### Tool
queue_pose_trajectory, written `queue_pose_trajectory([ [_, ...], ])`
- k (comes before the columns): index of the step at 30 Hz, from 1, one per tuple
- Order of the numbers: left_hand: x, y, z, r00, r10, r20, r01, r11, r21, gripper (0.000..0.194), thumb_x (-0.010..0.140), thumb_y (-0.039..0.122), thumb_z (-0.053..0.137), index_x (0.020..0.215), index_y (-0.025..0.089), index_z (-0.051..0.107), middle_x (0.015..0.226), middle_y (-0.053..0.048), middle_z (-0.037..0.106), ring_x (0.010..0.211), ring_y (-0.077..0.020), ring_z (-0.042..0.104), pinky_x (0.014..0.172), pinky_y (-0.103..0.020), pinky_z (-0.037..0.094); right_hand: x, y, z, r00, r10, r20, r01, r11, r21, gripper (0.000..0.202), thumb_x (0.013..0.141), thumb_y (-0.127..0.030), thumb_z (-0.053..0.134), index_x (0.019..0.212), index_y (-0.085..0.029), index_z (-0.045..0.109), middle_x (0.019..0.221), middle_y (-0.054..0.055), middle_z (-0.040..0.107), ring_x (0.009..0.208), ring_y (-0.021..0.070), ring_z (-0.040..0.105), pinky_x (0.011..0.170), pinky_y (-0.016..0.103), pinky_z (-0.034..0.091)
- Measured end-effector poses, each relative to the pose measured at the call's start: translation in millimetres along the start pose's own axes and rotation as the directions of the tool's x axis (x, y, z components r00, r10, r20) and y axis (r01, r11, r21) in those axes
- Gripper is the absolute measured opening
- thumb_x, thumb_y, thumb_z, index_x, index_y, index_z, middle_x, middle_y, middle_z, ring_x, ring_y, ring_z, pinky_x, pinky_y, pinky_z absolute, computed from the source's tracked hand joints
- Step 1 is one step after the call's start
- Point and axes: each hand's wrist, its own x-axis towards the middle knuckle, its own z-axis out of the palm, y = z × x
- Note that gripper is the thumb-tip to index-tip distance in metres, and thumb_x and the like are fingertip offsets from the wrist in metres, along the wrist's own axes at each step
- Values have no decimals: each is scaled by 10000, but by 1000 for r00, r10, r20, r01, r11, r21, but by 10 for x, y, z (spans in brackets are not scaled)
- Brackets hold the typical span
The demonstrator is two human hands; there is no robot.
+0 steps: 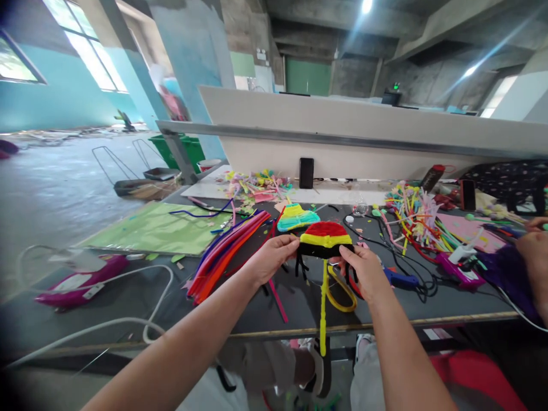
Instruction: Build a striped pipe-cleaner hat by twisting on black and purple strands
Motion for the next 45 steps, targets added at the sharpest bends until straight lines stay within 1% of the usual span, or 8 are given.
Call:
queue_pose_trajectory([
  [4, 74, -21, -16, 995, -59, 84, 54, 997, 60, 278, 676, 340, 747, 818, 110, 683, 734, -37, 673, 649, -108, 594, 679, -225, 435, 18, 9, 48, 999, -11, 52, 11, 1000, -5, 241, 747, -387, 689, 756, -146, 685, 638, 40, 701, 427, 79, 514, 460, 212, 382],
  [9, 178, -14, -53, 983, 15, 181, -26, 998, 54, 220, 678, 271, 748, 812, 107, 687, 741, -33, 688, 676, -118, 610, 719, -241, 449, 35, -55, 89, 993, -106, 60, 100, 991, 94, 439, 749, -354, 698, 1160, -246, 587, 742, -3, 709, 467, 89, 539, 441, 200, 383],
  [14, 266, -79, -73, 998, 61, 0, -61, 992, -109, 178, 682, 246, 743, 785, 113, 684, 708, -30, 682, 644, -112, 607, 685, -231, 466, 142, -28, -26, 992, -4, -125, 46, 940, 337, 445, 794, -483, 617, 1191, -297, 542, 945, 32, 712, 812, 159, 657, 652, 262, 515],
  [18, 293, -86, -20, 995, 78, -69, -87, 984, -154, 151, 688, 228, 738, 779, 118, 686, 634, -18, 660, 652, -120, 613, 688, -228, 475, 198, 37, -74, 954, 149, -259, 23, 828, 560, 213, 768, -315, 641, 974, -265, 617, 962, 24, 706, 856, 157, 651, 724, 295, 532],
  [23, 261, -97, -9, 989, 92, -113, -118, 962, -247, 156, 720, 220, 710, 835, 118, 680, 801, -46, 695, 702, -114, 619, 732, -236, 475, 54, 30, 180, 957, 261, 126, -285, 772, 568, 283, 770, -292, 615, 1039, -208, 637, 1074, 75, 679, 926, 193, 644, 794, 337, 525],
  [28, 192, -141, -61, 978, 105, -178, -150, 953, -264, 159, 723, 232, 708, 825, 115, 672, 794, -38, 680, 675, -92, 596, 693, -207, 458, -88, 52, 416, 908, 159, 388, -335, 833, 440, 410, 772, -246, 607, 1179, -207, 587, 1208, 98, 623, 1007, 228, 626, 864, 390, 501],
  [39, 136, -149, -59, 996, -48, 76, 70, 946, -316, 256, 732, 353, 712, 845, 140, 624, 784, -48, 664, 730, -142, 649, 712, -260, 498, 20, 123, 232, 968, 230, 96, -249, 890, 381, 247, 798, -190, 632, 1045, -207, 636, 988, 61, 710, 709, 135, 668, 640, 280, 567],
  [45, 137, -217, -59, 990, -73, 124, 106, 954, -280, 349, 781, 440, 644, 924, 122, 626, 842, -101, 691, 778, -173, 667, 722, -271, 507, 9, 147, 218, 976, 212, 40, -210, 893, 397, 279, 741, -137, 679, 1011, -202, 649, 949, 50, 716, 627, 106, 654, 552, 224, 560],
])
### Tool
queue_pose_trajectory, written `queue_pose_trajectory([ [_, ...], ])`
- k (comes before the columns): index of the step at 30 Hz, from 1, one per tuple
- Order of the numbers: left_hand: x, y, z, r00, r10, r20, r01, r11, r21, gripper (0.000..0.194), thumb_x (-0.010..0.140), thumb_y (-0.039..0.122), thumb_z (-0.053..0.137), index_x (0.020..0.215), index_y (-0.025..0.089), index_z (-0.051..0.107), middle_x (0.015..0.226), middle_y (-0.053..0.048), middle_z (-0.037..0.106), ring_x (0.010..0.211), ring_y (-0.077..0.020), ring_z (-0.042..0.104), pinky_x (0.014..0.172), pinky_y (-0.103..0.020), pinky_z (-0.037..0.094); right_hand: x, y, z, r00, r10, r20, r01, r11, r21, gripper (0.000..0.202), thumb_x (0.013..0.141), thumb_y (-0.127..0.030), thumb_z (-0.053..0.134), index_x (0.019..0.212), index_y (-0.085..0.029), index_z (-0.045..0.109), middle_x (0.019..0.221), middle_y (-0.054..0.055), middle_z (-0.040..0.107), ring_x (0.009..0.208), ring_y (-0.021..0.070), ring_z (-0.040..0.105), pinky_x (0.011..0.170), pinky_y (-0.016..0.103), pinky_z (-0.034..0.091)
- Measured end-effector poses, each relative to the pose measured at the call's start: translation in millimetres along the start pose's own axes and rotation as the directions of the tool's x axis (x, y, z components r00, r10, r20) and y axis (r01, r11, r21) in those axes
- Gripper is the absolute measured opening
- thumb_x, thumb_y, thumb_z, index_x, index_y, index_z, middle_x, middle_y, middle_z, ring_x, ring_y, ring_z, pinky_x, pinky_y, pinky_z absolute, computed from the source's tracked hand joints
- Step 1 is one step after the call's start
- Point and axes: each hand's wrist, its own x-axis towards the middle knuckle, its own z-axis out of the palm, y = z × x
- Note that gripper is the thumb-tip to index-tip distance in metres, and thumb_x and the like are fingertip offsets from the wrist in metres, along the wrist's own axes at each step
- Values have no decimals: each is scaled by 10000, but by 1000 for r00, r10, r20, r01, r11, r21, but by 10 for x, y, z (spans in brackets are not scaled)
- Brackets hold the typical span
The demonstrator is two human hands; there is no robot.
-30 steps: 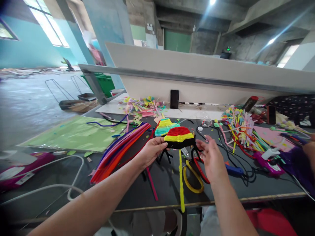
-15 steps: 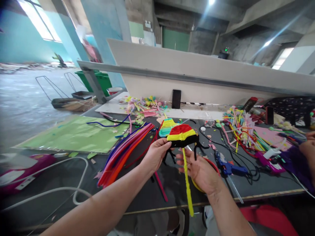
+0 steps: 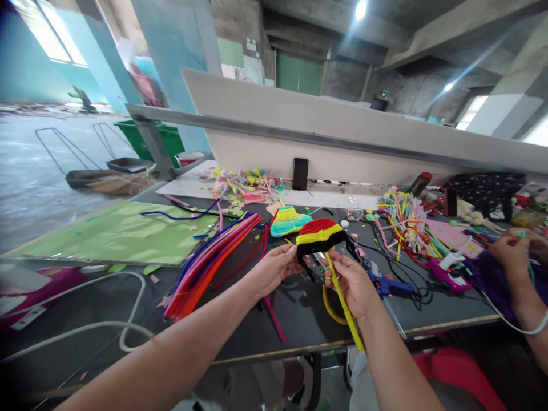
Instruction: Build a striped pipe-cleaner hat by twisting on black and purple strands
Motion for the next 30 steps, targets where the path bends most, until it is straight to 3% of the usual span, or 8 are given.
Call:
queue_pose_trajectory([
  [8, -7, -9, -19, 1000, -31, -1, 31, 999, -9, 334, 777, 409, 661, 913, 106, 627, 848, -115, 695, 764, -170, 671, 711, -268, 509, -35, 5, 25, 998, -58, 7, 58, 998, -4, 297, 700, -156, 717, 987, -193, 654, 907, 52, 715, 598, 107, 632, 480, 201, 522],
  [17, -38, -16, 35, 995, -73, 62, 76, 996, -52, 272, 736, 316, 720, 906, 115, 650, 884, -91, 687, 762, -139, 653, 779, -285, 495, 15, 32, -21, 993, -101, -61, 103, 994, 28, 311, 674, -134, 715, 974, -183, 652, 879, 42, 721, 572, 92, 620, 455, 182, 495],
  [26, -34, -70, 33, 999, -45, -13, 44, 998, -53, 266, 674, 274, 772, 861, 103, 693, 806, -60, 683, 717, -115, 631, 726, -243, 484, 64, 140, 38, 996, -59, -61, 64, 995, 82, 274, 683, -126, 698, 945, -201, 669, 870, 34, 728, 560, 87, 614, 436, 168, 479],
  [30, -47, -53, 49, 997, -73, 3, 73, 994, -81, 261, 686, 289, 764, 855, 106, 685, 820, -67, 687, 728, -119, 638, 739, -246, 488, 85, 134, 12, 997, -56, -56, 62, 992, 112, 261, 692, -128, 692, 940, -209, 674, 871, 35, 729, 555, 87, 607, 423, 166, 469],
])
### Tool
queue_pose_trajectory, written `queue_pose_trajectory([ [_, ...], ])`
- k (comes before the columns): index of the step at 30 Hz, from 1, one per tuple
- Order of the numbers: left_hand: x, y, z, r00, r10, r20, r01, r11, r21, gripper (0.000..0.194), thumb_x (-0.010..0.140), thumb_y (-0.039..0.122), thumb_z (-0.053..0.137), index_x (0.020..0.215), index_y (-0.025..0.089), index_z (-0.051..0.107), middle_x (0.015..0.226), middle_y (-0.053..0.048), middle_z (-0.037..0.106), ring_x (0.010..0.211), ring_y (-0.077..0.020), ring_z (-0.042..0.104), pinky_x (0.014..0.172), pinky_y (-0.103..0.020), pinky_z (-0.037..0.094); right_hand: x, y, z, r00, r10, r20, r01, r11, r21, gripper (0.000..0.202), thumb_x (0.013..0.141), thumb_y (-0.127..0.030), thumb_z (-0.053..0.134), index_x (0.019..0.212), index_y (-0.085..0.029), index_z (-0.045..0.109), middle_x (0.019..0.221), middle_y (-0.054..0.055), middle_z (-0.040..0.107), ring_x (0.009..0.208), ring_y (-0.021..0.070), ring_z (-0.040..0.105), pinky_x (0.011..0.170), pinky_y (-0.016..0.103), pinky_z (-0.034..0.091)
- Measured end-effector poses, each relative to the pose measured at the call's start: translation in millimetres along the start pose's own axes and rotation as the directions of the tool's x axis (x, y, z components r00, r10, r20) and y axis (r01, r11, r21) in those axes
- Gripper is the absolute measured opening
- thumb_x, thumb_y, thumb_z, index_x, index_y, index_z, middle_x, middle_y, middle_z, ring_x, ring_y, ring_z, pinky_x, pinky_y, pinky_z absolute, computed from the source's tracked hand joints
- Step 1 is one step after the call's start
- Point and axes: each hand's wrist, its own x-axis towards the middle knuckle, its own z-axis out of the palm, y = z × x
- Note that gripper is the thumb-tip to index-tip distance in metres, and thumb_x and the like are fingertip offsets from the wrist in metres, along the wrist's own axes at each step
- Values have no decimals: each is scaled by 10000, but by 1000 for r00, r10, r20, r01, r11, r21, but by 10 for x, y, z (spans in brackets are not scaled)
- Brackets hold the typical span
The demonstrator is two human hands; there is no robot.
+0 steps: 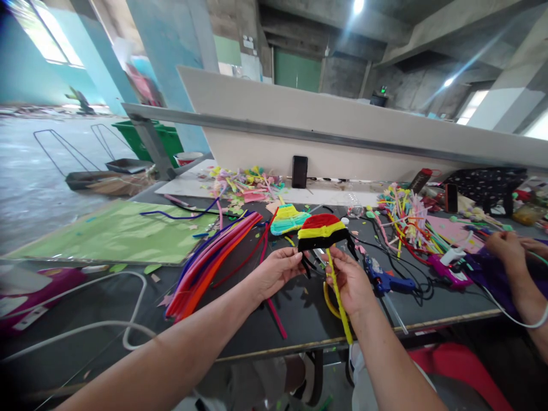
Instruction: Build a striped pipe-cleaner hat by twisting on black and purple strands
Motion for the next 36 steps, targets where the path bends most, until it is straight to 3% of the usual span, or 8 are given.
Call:
queue_pose_trajectory([
  [9, -23, -18, 44, 999, -6, 40, 7, 1000, -26, 246, 735, 308, 720, 861, 126, 613, 860, -70, 678, 750, -124, 647, 742, -248, 490, 14, 0, -26, 998, -62, 27, 63, 998, -27, 277, 670, -151, 715, 938, -207, 674, 855, 37, 729, 545, 93, 603, 428, 182, 466],
  [16, 5, -4, 46, 979, 202, 11, -202, 975, 91, 237, 754, 367, 681, 791, 148, 599, 803, -49, 670, 743, -134, 640, 784, -269, 480, -9, 36, 23, 996, -34, 79, 42, 994, -98, 320, 717, -273, 718, 1027, -218, 661, 1001, 57, 715, 740, 149, 673, 628, 267, 550],
  [20, 8, 19, 23, 978, 205, -47, -196, 969, 152, 256, 755, 394, 667, 778, 150, 592, 748, -48, 667, 700, -130, 635, 721, -243, 480, -37, -41, -50, 1000, 24, 16, -17, 933, -361, 317, 764, -442, 660, 953, -189, 691, 932, 101, 720, 751, 191, 673, 631, 308, 525],
  [22, 13, 14, 4, 982, 180, -63, -169, 975, 145, 256, 752, 389, 667, 777, 148, 582, 738, -49, 666, 684, -130, 635, 702, -244, 483, -97, -128, -98, 998, -33, -56, -12, 743, -669, 320, 770, -492, 632, 766, -182, 710, 761, 105, 716, 603, 190, 639, 532, 292, 461],
  [24, 22, 2, -17, 987, 141, -71, -130, 981, 141, 255, 746, 378, 670, 779, 146, 570, 732, -51, 664, 674, -136, 640, 663, -242, 483, -180, -212, -100, 982, -186, -2, 62, 338, -939, 380, 772, -499, 617, 531, -205, 641, 544, 76, 644, 503, 182, 574, 494, 286, 374],
  [27, 41, -17, -51, 992, 78, -99, -64, 988, 139, 245, 740, 354, 670, 781, 147, 546, 709, -49, 657, 636, -143, 643, 599, -237, 477, -239, -278, 26, 922, -328, 207, 175, -126, -977, 376, 821, -479, 547, 543, -237, 621, 530, 48, 621, 533, 195, 560, 531, 300, 328],
  [31, 72, -26, -85, 992, 29, -126, -16, 995, 102, 205, 753, 295, 657, 767, 148, 515, 667, -34, 637, 582, -136, 637, 600, -250, 487, 24, -301, 295, 768, -337, 544, 444, -333, -832, 177, 868, -285, 502, 882, -251, 675, 863, 64, 700, 800, 223, 613, 700, 324, 396],
  [36, 104, -30, -91, 993, -22, -119, 31, 997, 71, 169, 771, 254, 644, 761, 146, 516, 635, -33, 627, 558, -142, 635, 612, -280, 505, 506, -377, 461, 471, 55, 880, 818, -401, -413, 216, 839, -160, 516, 997, -215, 653, 986, 94, 664, 964, 234, 555, 857, 386, 386],
])
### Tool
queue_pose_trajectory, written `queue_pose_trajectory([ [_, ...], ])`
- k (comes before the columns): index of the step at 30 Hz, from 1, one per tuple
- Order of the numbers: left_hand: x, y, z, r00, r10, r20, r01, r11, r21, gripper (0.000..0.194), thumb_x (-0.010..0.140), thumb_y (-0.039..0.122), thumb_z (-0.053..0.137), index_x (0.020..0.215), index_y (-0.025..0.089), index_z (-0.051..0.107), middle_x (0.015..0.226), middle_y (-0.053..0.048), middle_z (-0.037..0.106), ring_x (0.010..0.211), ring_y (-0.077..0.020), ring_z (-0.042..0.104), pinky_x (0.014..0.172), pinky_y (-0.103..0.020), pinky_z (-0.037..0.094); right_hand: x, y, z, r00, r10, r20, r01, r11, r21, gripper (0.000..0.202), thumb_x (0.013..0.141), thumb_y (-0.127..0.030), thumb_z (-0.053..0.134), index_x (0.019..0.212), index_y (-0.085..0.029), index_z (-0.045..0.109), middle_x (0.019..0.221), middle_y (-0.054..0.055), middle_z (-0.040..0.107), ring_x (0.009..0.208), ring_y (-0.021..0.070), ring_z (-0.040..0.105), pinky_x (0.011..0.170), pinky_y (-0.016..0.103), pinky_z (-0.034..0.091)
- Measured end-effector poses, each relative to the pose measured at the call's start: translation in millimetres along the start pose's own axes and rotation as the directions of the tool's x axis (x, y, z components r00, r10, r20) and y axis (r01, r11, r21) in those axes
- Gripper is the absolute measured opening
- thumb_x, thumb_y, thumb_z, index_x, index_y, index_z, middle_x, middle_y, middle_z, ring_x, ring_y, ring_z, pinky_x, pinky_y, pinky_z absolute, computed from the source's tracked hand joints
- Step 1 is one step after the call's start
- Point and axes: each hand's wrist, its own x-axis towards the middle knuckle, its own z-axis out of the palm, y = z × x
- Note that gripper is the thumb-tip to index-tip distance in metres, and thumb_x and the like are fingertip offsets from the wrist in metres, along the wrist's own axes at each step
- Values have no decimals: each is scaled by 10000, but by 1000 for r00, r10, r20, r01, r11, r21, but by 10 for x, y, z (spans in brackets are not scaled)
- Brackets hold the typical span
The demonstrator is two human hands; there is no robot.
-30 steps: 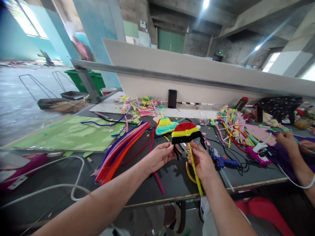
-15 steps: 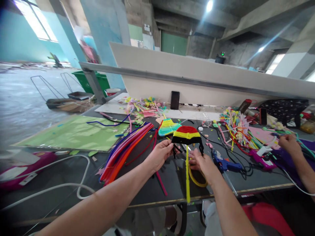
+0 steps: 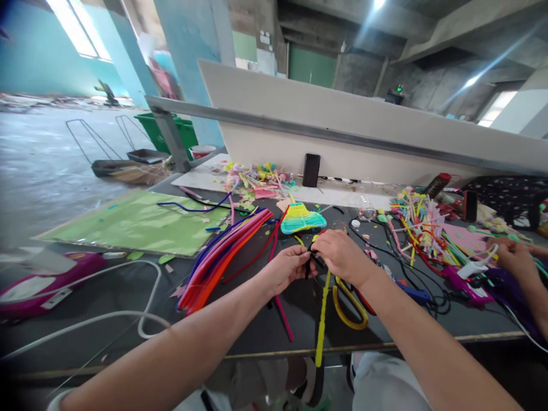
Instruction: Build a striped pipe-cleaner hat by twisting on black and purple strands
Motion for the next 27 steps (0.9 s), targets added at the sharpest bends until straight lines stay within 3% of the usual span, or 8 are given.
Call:
queue_pose_trajectory([
  [5, 16, -2, -7, 999, -24, -21, 24, 1000, -3, 115, 808, 203, 593, 754, 132, 521, 629, -43, 624, 548, -138, 630, 616, -284, 513, 57, 36, 46, 986, -160, 52, 162, 986, -26, 249, 865, -127, 456, 1030, -205, 626, 992, 94, 647, 983, 219, 545, 872, 394, 376],
  [11, -6, 2, -17, 1000, -8, 8, 8, 1000, -9, 112, 802, 185, 601, 744, 117, 533, 653, -45, 625, 567, -129, 636, 625, -263, 513, -17, 92, 161, 968, -247, -44, 242, 965, -96, 220, 863, -118, 468, 995, -197, 626, 969, 80, 650, 954, 202, 550, 878, 395, 399],
  [18, -27, -1, -22, 1000, -6, -7, 6, 1000, 16, 106, 813, 178, 574, 734, 114, 542, 642, -41, 619, 550, -123, 626, 644, -279, 520, -106, 242, 215, 967, -229, -115, 215, 969, -121, 224, 870, -125, 482, 1010, -222, 626, 1081, 75, 633, 1030, 210, 531, 891, 396, 403],
  [27, -16, -21, -23, 1000, -5, 4, 5, 999, 47, 133, 788, 209, 613, 722, 111, 551, 640, -50, 630, 556, -130, 633, 622, -261, 516, -82, 183, 230, 965, -254, -58, 242, 957, -159, 213, 880, -164, 491, 1039, -224, 621, 1047, 65, 648, 984, 193, 543, 885, 383, 376],
])
